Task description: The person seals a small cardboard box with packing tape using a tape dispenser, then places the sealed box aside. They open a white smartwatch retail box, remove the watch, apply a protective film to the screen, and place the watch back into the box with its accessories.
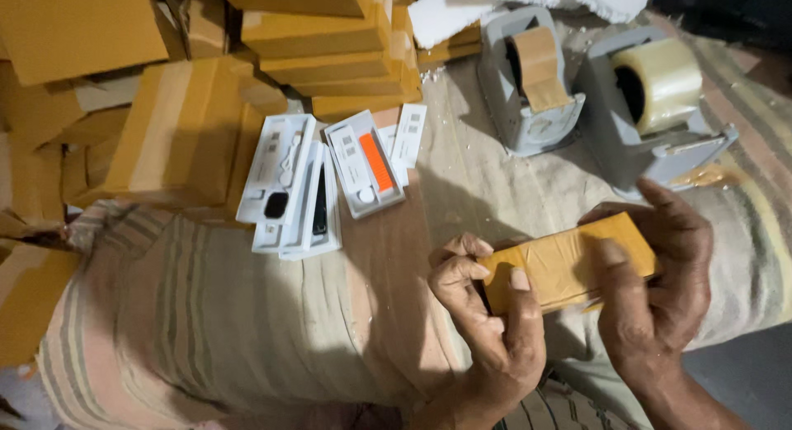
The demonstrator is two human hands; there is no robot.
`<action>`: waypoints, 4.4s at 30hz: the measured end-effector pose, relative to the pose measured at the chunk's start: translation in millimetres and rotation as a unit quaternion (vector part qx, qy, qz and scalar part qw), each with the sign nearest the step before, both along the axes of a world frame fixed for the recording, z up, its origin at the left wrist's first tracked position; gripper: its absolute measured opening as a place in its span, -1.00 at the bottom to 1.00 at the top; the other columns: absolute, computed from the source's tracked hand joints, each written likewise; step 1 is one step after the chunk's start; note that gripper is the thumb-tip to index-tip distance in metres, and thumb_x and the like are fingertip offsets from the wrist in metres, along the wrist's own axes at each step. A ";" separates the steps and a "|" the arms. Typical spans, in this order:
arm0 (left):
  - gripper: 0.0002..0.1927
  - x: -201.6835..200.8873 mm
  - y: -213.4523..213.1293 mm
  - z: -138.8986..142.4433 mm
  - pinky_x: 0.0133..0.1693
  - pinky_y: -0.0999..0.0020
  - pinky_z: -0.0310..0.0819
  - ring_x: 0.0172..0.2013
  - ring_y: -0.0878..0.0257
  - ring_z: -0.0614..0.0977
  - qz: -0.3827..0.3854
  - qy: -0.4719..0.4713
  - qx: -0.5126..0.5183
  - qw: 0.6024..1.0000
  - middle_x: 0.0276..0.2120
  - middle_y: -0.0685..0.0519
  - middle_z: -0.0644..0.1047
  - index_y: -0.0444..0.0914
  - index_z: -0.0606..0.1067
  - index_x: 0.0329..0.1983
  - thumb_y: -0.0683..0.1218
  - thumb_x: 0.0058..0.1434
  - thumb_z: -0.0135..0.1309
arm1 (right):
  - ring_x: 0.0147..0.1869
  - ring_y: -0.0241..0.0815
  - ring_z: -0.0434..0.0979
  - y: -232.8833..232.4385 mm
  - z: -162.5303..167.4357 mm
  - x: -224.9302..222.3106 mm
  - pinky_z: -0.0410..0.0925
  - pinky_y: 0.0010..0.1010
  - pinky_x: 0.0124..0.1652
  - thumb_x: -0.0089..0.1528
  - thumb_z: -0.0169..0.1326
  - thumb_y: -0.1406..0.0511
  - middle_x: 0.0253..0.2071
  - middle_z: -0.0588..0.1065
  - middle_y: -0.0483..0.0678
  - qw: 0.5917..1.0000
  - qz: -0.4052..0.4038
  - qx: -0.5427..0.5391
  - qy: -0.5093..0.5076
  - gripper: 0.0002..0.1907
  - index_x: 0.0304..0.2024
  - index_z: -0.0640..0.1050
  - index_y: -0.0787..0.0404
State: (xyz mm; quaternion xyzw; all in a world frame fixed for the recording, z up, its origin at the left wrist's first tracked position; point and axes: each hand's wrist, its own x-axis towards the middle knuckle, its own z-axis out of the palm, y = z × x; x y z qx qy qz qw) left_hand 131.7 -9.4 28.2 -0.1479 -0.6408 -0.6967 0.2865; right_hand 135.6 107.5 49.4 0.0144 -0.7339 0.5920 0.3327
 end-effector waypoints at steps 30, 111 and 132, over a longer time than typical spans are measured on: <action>-0.52 17.2 10.6 2.4 -0.04 0.22 0.56 -0.13 0.12 0.63 -0.035 -0.091 0.019 0.995 -0.15 -0.15 0.56 -0.43 0.40 0.07 0.12 0.51 -0.20 | -0.05 -0.15 0.60 1.8 -17.3 11.0 0.48 -0.40 0.03 0.57 -0.09 0.18 -0.03 0.58 0.18 0.991 0.010 -0.102 0.083 -0.49 0.44 0.20 0.35; -0.57 -51.1 -54.4 -4.8 -0.03 0.39 0.55 -0.07 0.30 0.61 0.032 -0.094 0.094 0.991 -0.05 0.09 0.62 -0.30 0.59 0.17 0.01 0.33 0.23 | 0.01 0.08 0.54 -5.9 -40.1 -28.2 0.35 -0.10 0.01 0.48 -0.16 0.08 -0.07 0.56 0.14 0.978 -0.078 0.146 -0.125 -0.48 0.30 0.39 0.34; -0.33 -103.3 -27.6 -49.4 0.05 -0.17 0.37 0.10 -0.32 0.42 0.121 -0.309 -0.510 0.794 0.12 -0.38 0.29 -0.16 0.30 0.35 0.31 0.34 -0.05 | 0.04 0.29 0.41 -2.1 -84.3 -102.2 0.34 0.06 -0.04 0.28 0.06 -0.20 -0.05 0.39 0.32 0.821 -0.138 0.488 -0.264 -0.31 0.06 0.51 0.25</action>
